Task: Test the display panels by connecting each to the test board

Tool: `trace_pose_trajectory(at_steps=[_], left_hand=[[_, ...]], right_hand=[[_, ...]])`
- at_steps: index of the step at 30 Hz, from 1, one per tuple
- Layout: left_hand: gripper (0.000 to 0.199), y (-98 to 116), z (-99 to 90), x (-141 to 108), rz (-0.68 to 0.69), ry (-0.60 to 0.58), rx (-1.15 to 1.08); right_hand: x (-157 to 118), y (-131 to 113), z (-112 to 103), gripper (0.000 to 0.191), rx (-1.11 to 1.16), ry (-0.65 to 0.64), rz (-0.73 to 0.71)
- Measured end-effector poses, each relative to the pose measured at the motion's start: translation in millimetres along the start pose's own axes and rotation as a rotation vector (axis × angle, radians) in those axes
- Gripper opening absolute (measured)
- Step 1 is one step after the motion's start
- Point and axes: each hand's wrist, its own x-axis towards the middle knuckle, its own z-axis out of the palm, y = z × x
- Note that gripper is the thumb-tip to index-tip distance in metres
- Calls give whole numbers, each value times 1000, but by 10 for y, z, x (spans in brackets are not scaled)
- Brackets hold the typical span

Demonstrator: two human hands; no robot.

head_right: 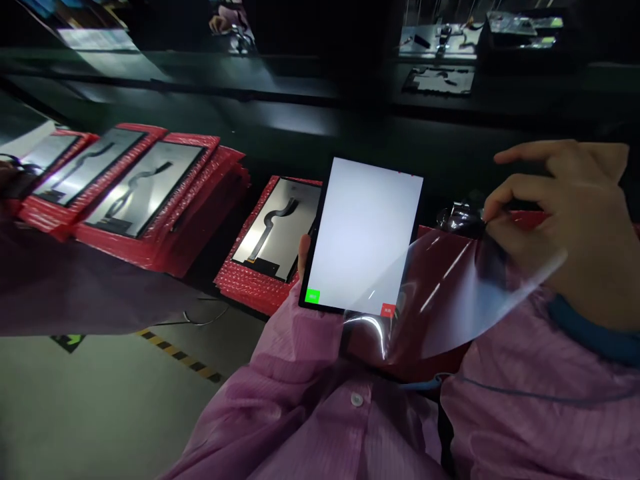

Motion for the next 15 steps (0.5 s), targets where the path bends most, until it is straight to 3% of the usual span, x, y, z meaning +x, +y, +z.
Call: trace_pose_trajectory(at_steps=[4,7,11,13,15], left_hand=[[70,-2,-95,63,37,5,-45],[65,-2,-130,94,49,-30,-23],[52,-10,-178,133,71,19,9],[47,-22,-209,156,99,76,39],[46,-37,-221,175,112,122,64]], right_hand=[[51,-168,-10,22,87,-7,85],[107,-260,24,17,142,13,66],[190,-397,176,6,162,97,33],[188,-548,285,5,116,154,95],[129,-758,404,16,62,262,183]])
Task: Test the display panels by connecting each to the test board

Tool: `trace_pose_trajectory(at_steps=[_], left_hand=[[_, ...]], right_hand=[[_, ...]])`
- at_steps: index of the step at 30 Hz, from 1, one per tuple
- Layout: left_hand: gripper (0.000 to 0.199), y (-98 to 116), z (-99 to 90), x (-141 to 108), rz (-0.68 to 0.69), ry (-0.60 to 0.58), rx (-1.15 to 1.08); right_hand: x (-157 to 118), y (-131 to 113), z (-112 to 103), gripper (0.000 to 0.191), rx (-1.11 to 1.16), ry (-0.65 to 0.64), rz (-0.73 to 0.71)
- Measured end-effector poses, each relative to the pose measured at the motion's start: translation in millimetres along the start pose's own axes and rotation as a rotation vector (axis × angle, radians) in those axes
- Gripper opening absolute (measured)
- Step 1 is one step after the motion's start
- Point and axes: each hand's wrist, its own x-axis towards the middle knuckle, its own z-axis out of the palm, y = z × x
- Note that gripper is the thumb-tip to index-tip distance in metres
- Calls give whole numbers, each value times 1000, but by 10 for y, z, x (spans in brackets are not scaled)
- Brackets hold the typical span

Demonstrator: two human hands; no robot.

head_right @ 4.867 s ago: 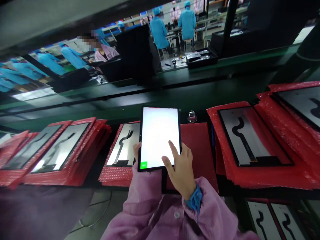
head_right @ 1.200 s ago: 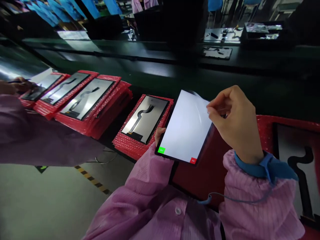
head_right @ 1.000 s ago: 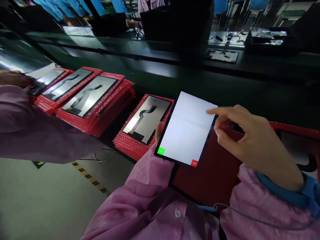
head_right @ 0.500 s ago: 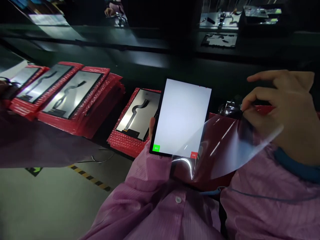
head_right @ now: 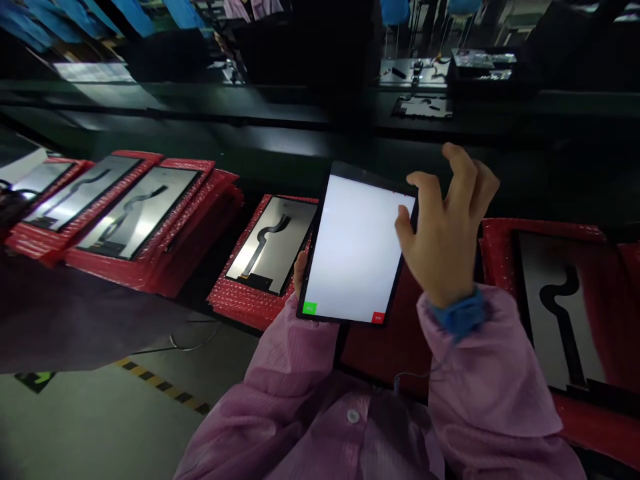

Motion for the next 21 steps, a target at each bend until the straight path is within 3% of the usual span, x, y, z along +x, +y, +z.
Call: trace_pose_trajectory(at_steps=[3,8,10,15,17,19,21], left_hand=[[49,-21,45,2,5,11,10],[57,-41,118,-32,31,-85,-34],[53,-44,83,-39,45,-96,-57],[42,-45,-34,-44,61,-37,-80],[45,-44,-40,-44,46,-66,-81],[50,-41,-27,-40,20,-85,-46],[55,-39,-14,-32,-4,-53,14]], right_hand=[[-257,-274,149,43,-14,75,-3],[-495,-381,376,96,1,-290,-186],[-512,-333,438,91,-7,-342,-210],[-594,-261,476,33,81,-303,-221],[-666,-233,484,31,142,-227,-206],[-757,-181,503,34,156,-66,-150],[-852,-110,527,37,104,48,-76]])
